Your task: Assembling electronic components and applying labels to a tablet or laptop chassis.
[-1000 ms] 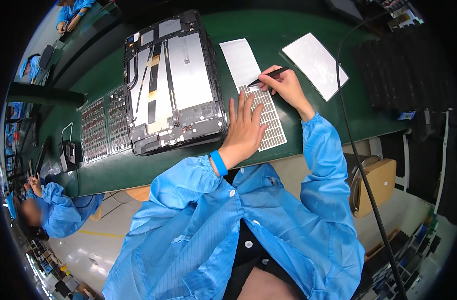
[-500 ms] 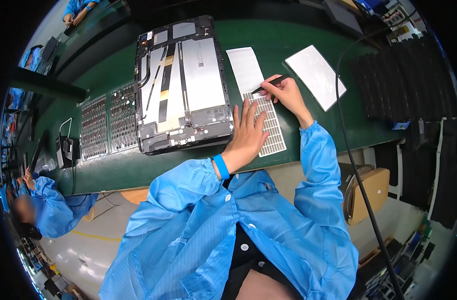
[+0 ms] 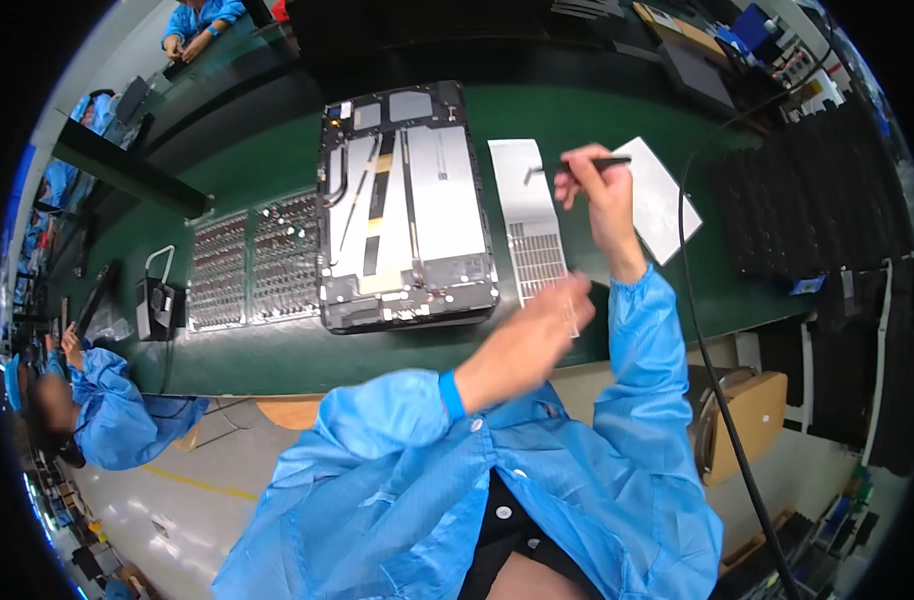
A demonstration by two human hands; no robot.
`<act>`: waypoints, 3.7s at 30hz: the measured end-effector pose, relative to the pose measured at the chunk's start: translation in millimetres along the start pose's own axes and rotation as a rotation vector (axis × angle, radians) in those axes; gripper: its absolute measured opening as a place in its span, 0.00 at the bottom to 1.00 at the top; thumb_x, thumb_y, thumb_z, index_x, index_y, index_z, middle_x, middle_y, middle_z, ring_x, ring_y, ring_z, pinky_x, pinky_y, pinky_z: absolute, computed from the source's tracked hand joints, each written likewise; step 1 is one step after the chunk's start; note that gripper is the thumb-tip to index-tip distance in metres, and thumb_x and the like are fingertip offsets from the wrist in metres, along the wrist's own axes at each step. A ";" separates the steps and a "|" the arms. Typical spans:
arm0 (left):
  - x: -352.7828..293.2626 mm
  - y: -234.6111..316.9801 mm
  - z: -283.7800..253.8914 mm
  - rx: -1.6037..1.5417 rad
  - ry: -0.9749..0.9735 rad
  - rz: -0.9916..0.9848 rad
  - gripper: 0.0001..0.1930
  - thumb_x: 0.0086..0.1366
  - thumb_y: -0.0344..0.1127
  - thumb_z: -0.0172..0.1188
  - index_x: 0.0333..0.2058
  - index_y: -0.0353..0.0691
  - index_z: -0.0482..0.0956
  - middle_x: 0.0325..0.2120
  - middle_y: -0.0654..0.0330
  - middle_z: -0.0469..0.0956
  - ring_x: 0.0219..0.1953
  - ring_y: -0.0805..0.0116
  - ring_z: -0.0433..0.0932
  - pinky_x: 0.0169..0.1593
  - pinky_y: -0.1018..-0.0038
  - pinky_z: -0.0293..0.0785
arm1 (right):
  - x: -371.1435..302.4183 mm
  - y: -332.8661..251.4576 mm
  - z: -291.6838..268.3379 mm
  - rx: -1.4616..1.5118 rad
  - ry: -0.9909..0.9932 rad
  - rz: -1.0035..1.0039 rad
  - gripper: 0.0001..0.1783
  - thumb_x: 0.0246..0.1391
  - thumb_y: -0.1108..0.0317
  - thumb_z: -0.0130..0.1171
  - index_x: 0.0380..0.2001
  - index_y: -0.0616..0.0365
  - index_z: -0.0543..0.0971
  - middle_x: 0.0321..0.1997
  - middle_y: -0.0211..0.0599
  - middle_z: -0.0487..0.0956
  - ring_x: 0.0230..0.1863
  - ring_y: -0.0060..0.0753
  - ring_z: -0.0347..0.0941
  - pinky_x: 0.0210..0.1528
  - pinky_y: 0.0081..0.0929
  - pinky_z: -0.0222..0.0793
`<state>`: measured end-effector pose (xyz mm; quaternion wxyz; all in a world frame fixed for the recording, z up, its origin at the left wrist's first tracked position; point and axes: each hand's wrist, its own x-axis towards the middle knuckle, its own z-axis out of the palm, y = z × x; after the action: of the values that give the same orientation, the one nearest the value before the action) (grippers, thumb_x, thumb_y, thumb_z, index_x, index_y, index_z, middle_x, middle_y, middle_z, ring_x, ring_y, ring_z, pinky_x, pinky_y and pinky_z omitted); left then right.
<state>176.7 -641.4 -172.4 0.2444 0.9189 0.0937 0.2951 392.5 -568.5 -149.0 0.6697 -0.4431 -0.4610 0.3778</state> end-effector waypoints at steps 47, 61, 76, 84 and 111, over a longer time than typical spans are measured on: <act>62.0 -125.4 -216.1 0.523 -0.016 -0.032 0.14 0.72 0.33 0.48 0.51 0.44 0.77 0.55 0.59 0.75 0.63 0.57 0.68 0.69 0.48 0.54 | 98.8 -14.7 105.2 -0.320 0.044 -0.321 0.12 0.60 0.61 0.65 0.34 0.60 0.82 0.23 0.31 0.80 0.22 0.17 0.74 0.25 0.16 0.70; -151.6 -195.2 -238.1 0.293 0.208 -0.550 0.08 0.57 0.31 0.68 0.36 0.41 0.83 0.32 0.59 0.78 0.38 0.61 0.79 0.43 0.67 0.75 | -54.0 0.9 1.9 -0.350 0.377 -0.240 0.14 0.71 0.61 0.50 0.43 0.62 0.77 0.32 0.39 0.82 0.20 0.19 0.70 0.26 0.16 0.66; -171.3 -218.2 -226.2 0.275 0.388 -0.593 0.06 0.60 0.31 0.66 0.35 0.38 0.82 0.30 0.58 0.77 0.31 0.62 0.78 0.37 0.69 0.74 | 8.2 -62.2 137.2 -0.298 -0.208 -0.474 0.12 0.68 0.64 0.55 0.45 0.60 0.80 0.34 0.36 0.83 0.27 0.16 0.74 0.30 0.14 0.70; -165.5 -206.3 -233.4 -0.224 0.705 -0.688 0.07 0.68 0.32 0.62 0.38 0.34 0.80 0.33 0.62 0.83 0.33 0.78 0.78 0.37 0.79 0.73 | 97.8 -51.0 287.3 -0.789 -0.925 -0.444 0.15 0.51 0.76 0.52 0.41 0.54 0.82 0.37 0.35 0.86 0.37 0.34 0.84 0.41 0.31 0.78; -126.0 -140.4 -252.4 0.217 0.924 -0.372 0.07 0.55 0.25 0.70 0.34 0.40 0.84 0.32 0.64 0.76 0.25 0.77 0.69 0.29 0.79 0.66 | 117.5 -2.5 317.4 -0.343 -1.348 0.286 0.13 0.65 0.60 0.58 0.41 0.60 0.81 0.31 0.33 0.85 0.21 0.13 0.71 0.24 0.14 0.66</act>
<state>-77.5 -460.6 -127.5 0.1290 0.6804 0.3843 0.6105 124.5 -384.1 -55.5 0.1035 -0.2681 -0.7652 0.5760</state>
